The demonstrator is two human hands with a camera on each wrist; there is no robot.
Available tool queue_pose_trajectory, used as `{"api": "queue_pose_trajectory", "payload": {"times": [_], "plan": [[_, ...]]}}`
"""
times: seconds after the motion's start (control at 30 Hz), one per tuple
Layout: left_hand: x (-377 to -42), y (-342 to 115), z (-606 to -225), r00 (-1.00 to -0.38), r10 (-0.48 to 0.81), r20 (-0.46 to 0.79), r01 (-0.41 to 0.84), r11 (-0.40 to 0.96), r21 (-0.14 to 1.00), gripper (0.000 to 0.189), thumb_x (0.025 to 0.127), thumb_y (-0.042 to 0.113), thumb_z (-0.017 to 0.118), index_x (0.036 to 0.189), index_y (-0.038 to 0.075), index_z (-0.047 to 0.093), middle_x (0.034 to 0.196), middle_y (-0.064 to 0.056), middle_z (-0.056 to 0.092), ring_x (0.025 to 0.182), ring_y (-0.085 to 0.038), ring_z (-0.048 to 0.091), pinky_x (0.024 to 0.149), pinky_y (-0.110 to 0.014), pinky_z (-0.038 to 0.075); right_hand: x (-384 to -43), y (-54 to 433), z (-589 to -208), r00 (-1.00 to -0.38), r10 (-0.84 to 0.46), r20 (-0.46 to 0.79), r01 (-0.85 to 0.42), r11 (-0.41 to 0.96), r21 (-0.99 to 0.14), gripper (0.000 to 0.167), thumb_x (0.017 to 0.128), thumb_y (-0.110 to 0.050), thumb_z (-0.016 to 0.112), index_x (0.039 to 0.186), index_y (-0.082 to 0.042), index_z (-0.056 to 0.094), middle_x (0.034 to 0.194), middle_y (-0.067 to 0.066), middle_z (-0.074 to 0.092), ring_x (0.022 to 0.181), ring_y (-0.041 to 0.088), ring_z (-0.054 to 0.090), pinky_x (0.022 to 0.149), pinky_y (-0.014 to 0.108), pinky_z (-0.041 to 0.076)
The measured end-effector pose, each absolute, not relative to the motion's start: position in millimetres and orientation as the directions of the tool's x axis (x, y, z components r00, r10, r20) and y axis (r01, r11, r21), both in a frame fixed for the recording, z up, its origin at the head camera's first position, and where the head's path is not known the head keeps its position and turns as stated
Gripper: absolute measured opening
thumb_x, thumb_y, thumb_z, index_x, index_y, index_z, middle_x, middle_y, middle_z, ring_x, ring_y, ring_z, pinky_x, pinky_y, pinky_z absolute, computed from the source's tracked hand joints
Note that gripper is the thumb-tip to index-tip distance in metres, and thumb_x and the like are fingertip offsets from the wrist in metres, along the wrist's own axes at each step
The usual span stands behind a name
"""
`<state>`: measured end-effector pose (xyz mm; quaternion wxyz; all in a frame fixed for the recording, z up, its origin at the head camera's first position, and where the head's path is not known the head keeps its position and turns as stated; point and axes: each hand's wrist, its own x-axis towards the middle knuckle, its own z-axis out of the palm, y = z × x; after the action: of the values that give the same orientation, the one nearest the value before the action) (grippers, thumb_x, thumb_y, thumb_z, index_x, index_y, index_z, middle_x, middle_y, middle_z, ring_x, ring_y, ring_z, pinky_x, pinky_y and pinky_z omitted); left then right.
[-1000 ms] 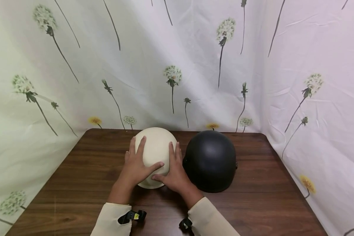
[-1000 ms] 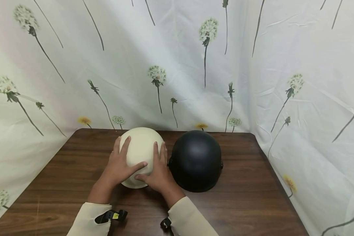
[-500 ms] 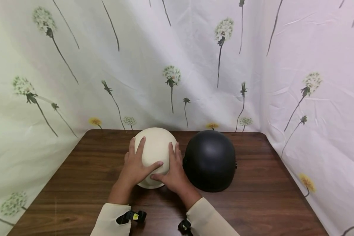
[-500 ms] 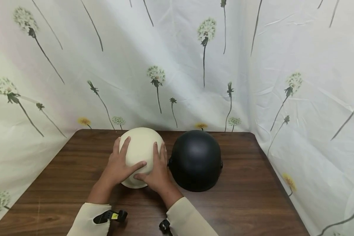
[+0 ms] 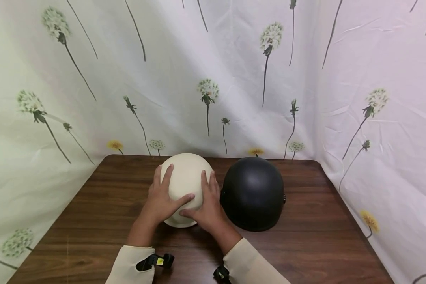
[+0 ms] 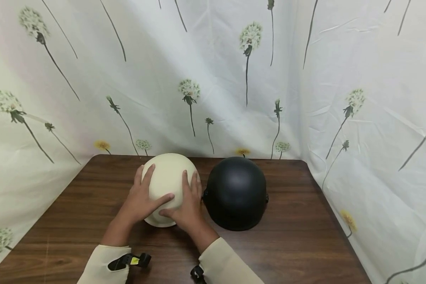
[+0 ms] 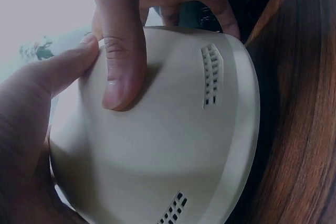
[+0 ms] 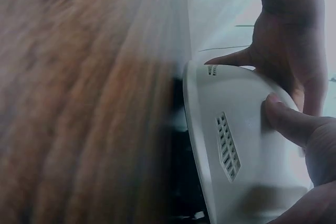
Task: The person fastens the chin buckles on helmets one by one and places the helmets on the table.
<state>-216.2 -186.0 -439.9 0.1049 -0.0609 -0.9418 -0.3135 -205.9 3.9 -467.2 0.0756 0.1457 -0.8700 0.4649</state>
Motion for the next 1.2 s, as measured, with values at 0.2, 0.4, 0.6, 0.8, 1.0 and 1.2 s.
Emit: {"api": "queue_pose_trajectory", "payload": {"times": [0.2, 0.4, 0.6, 0.8, 1.0, 1.2], "plan": [[-208, -190, -433, -0.979, 0.033, 0.2, 0.15, 0.781, 0.606, 0.12, 0.084, 0.071, 0.075, 0.171, 0.021, 0.009, 0.175, -0.019, -0.003, 0.142, -0.065, 0.032, 0.103, -0.079, 0.039, -199, 3, -452, -0.936, -0.208, 0.284, -0.352, 0.572, -0.741, 0.134, 0.072, -0.05, 0.096, 0.171, -0.023, 0.01, 0.177, 0.013, -0.002, 0.16, 0.046, 0.006, 0.11, 0.066, 0.041], [-200, -188, -429, -0.985, 0.02, 0.171, 0.128, 0.75, 0.649, 0.12, 0.087, 0.072, 0.072, 0.171, 0.02, 0.004, 0.174, -0.021, -0.003, 0.144, -0.061, 0.033, 0.105, -0.077, 0.038, -191, 6, -436, -0.943, -0.207, 0.26, -0.332, 0.645, -0.689, 0.13, 0.072, -0.05, 0.097, 0.171, -0.028, 0.015, 0.178, 0.006, 0.001, 0.161, 0.044, 0.009, 0.096, 0.081, 0.042], [-193, -183, -426, -0.987, -0.019, 0.16, 0.095, 0.732, 0.675, 0.118, 0.089, 0.069, 0.071, 0.171, 0.017, 0.003, 0.172, -0.026, 0.001, 0.146, -0.059, 0.032, 0.107, -0.076, 0.037, -184, 10, -421, -0.945, -0.214, 0.248, -0.327, 0.665, -0.671, 0.125, 0.073, -0.046, 0.097, 0.17, -0.029, 0.02, 0.178, 0.0, 0.006, 0.162, 0.036, 0.009, 0.093, 0.087, 0.037], [-188, -179, -418, -0.977, -0.067, 0.201, 0.072, 0.787, 0.612, 0.115, 0.089, 0.075, 0.066, 0.17, 0.013, 0.013, 0.17, -0.027, 0.016, 0.15, -0.059, 0.022, 0.106, -0.081, 0.032, -176, 13, -410, -0.929, -0.229, 0.289, -0.365, 0.69, -0.626, 0.12, 0.073, -0.045, 0.097, 0.169, -0.026, 0.027, 0.177, -0.002, 0.012, 0.163, 0.029, 0.011, 0.096, 0.085, 0.037], [-183, -179, -409, -0.946, -0.019, 0.323, 0.178, 0.802, 0.57, 0.104, 0.093, 0.064, 0.071, 0.163, 0.001, 0.028, 0.167, -0.025, 0.027, 0.146, -0.056, 0.031, 0.108, -0.077, 0.033, -165, 16, -401, -0.898, -0.249, 0.363, -0.427, 0.69, -0.585, 0.111, 0.075, -0.041, 0.097, 0.165, -0.019, 0.037, 0.175, 0.006, 0.022, 0.162, 0.027, 0.015, 0.097, 0.072, 0.041], [-178, -180, -397, -0.938, 0.046, 0.342, 0.226, 0.832, 0.507, 0.089, 0.1, 0.06, 0.062, 0.168, 0.014, 0.027, 0.16, -0.032, 0.034, 0.137, -0.061, 0.041, 0.101, -0.077, 0.042, -160, 17, -398, -0.821, -0.259, 0.508, -0.532, 0.671, -0.517, 0.105, 0.075, -0.035, 0.098, 0.161, -0.01, 0.044, 0.172, 0.016, 0.026, 0.161, 0.033, 0.019, 0.1, 0.067, 0.044]]}}
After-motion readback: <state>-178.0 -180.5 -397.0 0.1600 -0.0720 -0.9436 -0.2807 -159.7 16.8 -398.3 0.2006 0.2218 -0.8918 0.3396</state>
